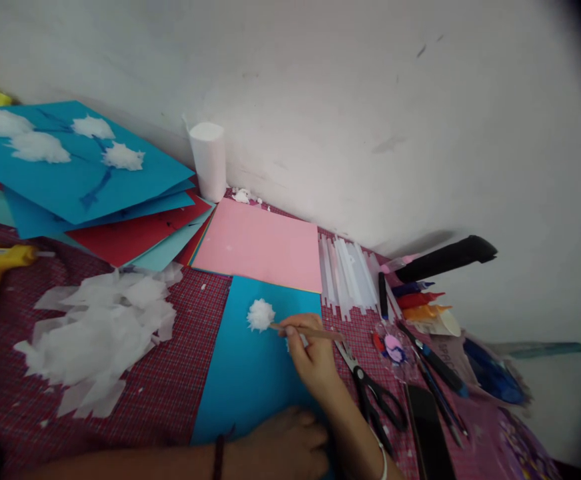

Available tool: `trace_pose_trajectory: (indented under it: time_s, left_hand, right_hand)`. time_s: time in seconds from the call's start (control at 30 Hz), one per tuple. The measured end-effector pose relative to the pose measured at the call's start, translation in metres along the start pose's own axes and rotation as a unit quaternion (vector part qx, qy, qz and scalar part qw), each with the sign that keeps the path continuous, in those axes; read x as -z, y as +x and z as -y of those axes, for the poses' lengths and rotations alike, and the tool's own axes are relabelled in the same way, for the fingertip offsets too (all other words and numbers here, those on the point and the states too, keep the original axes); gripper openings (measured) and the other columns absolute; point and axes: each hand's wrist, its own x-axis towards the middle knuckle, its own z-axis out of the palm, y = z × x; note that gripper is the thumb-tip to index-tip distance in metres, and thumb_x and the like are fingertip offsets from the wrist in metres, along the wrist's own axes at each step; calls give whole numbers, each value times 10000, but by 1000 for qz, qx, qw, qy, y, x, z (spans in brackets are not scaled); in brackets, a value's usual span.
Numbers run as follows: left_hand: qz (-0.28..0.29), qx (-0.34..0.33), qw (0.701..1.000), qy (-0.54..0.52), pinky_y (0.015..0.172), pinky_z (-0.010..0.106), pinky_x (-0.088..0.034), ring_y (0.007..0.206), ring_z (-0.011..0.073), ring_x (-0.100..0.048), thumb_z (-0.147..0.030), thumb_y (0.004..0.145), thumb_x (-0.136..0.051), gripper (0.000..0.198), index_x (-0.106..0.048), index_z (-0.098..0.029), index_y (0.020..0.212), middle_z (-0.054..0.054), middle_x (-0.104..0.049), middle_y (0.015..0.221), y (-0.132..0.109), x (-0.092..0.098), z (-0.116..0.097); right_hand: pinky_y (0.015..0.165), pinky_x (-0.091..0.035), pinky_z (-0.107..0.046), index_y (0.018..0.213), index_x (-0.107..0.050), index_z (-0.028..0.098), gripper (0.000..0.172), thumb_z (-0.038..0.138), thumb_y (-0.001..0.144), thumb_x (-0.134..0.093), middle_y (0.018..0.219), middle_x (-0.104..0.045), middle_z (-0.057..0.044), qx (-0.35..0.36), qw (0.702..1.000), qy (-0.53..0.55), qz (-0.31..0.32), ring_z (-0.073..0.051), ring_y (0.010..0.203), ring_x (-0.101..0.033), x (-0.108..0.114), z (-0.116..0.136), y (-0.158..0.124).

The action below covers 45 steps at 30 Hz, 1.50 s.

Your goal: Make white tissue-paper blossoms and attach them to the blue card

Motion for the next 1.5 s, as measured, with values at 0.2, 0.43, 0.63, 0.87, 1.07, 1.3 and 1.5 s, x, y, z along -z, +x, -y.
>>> trace_pose_trajectory:
  time_s: [0.2, 0.43, 0.63, 0.87, 1.07, 1.3, 1.5]
  left_hand:
    - [-1, -13, 999, 36, 521, 309, -322, 662, 162, -515, -347, 794, -691, 254, -565, -186, 645, 8, -603, 680, -2, 0, 2]
    - [8, -17, 999, 45, 534, 302, -322, 679, 153, -514, -348, 793, -693, 250, -571, -174, 662, -6, -602, 716, -1, 0, 2]
    - [17, -8, 998, 52, 533, 308, -324, 683, 161, -521, -328, 788, -698, 226, -582, -177, 666, -16, -592, 701, -1, -1, 1]
    - [35, -11, 998, 46, 588, 303, -368, 724, 164, -528, -322, 794, -686, 192, -598, -172, 714, -3, -600, 753, -1, 6, -2]
    - [61, 5, 996, 57, 714, 307, -414, 853, 185, -532, -237, 808, -636, 84, -582, -175, 792, 18, -609, 895, -4, 34, -10]
    - [59, -52, 975, 206, 815, 356, -407, 946, 226, -514, -242, 855, -579, 132, -586, -153, 952, 73, -609, 985, -15, 18, -28]
    - [59, -47, 968, 241, 804, 344, -412, 946, 216, -530, -186, 866, -521, 163, -571, -166, 1020, 67, -612, 999, -10, 36, -36]
  right_hand:
    - [865, -433, -381, 1097, -631, 255, 231, 219, 934, -472, 1005, -706, -36, -1, 1000, -2, -11, -203, 960, -619, 2, -5, 9]
    - [928, -366, -413, 1123, -635, 306, 243, 244, 951, -474, 1038, -708, -12, 21, 996, -15, 89, -203, 961, -608, 3, -7, 20]
    - [1040, -259, -448, 1179, -594, 332, 283, 215, 942, -493, 1118, -680, -6, 43, 992, -19, 118, -189, 1034, -586, 0, -4, 19]
    - [991, -376, -454, 1074, -646, 288, 224, 253, 949, -464, 1003, -696, -37, -1, 997, 71, -14, -201, 983, -612, 33, -2, 15]
    - [841, -498, -357, 1046, -662, 241, 214, 274, 935, -483, 965, -690, -57, -79, 989, 78, -95, -199, 916, -636, 77, -6, -48]
    - [807, -517, -313, 1004, -676, 185, 275, 378, 914, -501, 949, -706, -91, -197, 958, 160, -136, -214, 898, -654, 59, -1, -164]
    - [780, -517, -323, 989, -681, 182, 327, 460, 850, -577, 879, -714, -75, -213, 920, 254, -208, -214, 827, -657, 39, 8, -193]
